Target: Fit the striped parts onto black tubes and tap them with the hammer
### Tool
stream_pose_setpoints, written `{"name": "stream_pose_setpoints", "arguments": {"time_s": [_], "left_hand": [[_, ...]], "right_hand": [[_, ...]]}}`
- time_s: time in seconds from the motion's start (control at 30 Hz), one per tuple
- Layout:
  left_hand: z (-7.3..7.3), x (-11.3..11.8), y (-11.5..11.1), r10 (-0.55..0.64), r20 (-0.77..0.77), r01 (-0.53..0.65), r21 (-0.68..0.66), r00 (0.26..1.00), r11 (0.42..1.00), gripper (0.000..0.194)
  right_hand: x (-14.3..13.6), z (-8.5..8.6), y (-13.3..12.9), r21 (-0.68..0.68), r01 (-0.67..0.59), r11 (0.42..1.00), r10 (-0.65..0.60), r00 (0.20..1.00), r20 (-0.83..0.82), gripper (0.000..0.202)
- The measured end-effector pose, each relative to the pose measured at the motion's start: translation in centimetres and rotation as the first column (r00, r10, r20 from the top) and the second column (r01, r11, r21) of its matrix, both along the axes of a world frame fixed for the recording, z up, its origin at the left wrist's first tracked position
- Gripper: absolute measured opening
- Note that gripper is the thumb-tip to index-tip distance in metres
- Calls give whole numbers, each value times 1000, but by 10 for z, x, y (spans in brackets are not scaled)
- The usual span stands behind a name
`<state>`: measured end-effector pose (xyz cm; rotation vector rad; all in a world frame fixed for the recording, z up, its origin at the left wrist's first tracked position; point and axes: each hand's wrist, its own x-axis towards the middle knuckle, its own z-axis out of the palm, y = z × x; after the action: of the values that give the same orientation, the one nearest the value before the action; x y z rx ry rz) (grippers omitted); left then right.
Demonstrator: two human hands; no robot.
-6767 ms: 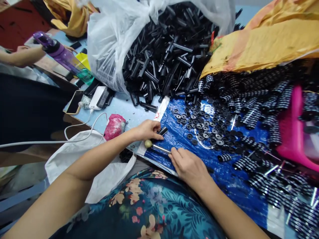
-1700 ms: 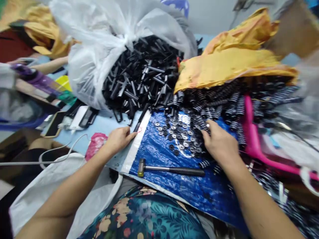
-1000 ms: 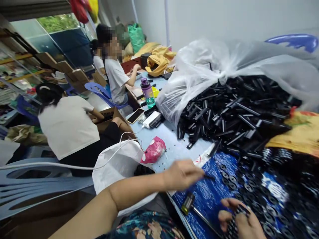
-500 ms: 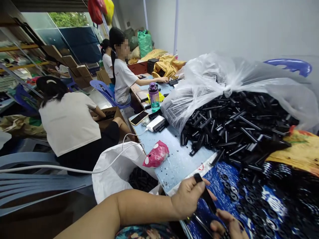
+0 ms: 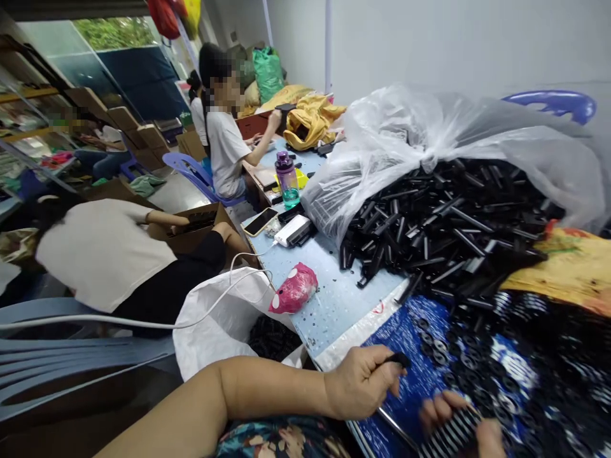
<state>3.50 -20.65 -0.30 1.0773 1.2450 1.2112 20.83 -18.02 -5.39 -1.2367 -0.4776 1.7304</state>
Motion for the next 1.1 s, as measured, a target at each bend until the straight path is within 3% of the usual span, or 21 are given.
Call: {"name": "stream_pose_setpoints", "arguments": {"time_s": [0.03, 0.1, 0.13, 0.2, 0.23, 0.3, 0.37, 0.43, 0.5, 0.6, 0.7, 0.8, 0.97, 1.1], "left_hand": [[4, 3, 1, -45, 2, 45, 26, 999, 999, 31], [9, 9, 4, -127, 3, 126, 51, 992, 991, 26], [9, 11, 6, -132, -30, 134, 50, 991, 990, 24], [4, 12, 11, -118, -73, 121, 36, 990, 992, 21], [0, 10, 14, -119, -72, 120, 13, 990, 993, 21], [-6, 4, 17, -137, -7, 136, -48, 991, 990, 24], [-8, -3, 17, -169, 78, 177, -106, 982, 978, 28], [-7, -7, 16, -206, 119, 221, -133, 971, 966, 30], [-5, -8, 16, -232, 100, 245, -141, 968, 959, 32], [-5, -4, 18, -217, 102, 233, -179, 971, 956, 42], [-7, 4, 19, -125, 143, 153, -210, 982, 966, 54], [-8, 9, 18, -80, 173, 112, -180, 982, 977, 49], [-8, 2, 20, -141, 360, 234, -228, 922, 945, 42], [-11, -6, 22, -201, 483, 390, -330, 852, 860, 45]], "right_hand": [[-5, 7, -2, 57, 16, 998, -18, 999, 43, 34], [-18, 21, -4, 136, -108, 985, 100, 993, 65, 39], [-24, 26, -4, 197, -99, 975, 83, 993, 86, 43], [-29, 26, 0, 324, -100, 941, 43, 983, 179, 51], [-27, 24, 2, 398, -161, 903, 56, 963, 263, 55], [-16, 20, 2, 562, -316, 765, -16, 863, 506, 78], [-2, 19, -3, 617, -535, 577, -133, 684, 717, 105], [7, 21, -7, 592, -695, 408, -241, 544, 804, 107], [10, 24, -9, 595, -744, 306, -316, 510, 800, 97], [6, 28, -8, 623, -729, 284, -383, 510, 770, 95], [0, 31, -9, 627, -733, 264, -403, 507, 762, 97], [-3, 30, -12, 643, -736, 210, -430, 521, 737, 93], [1, 22, -14, 611, -769, 190, -460, 480, 747, 91], [4, 16, -17, 568, -796, 211, -433, 445, 784, 93]]}}
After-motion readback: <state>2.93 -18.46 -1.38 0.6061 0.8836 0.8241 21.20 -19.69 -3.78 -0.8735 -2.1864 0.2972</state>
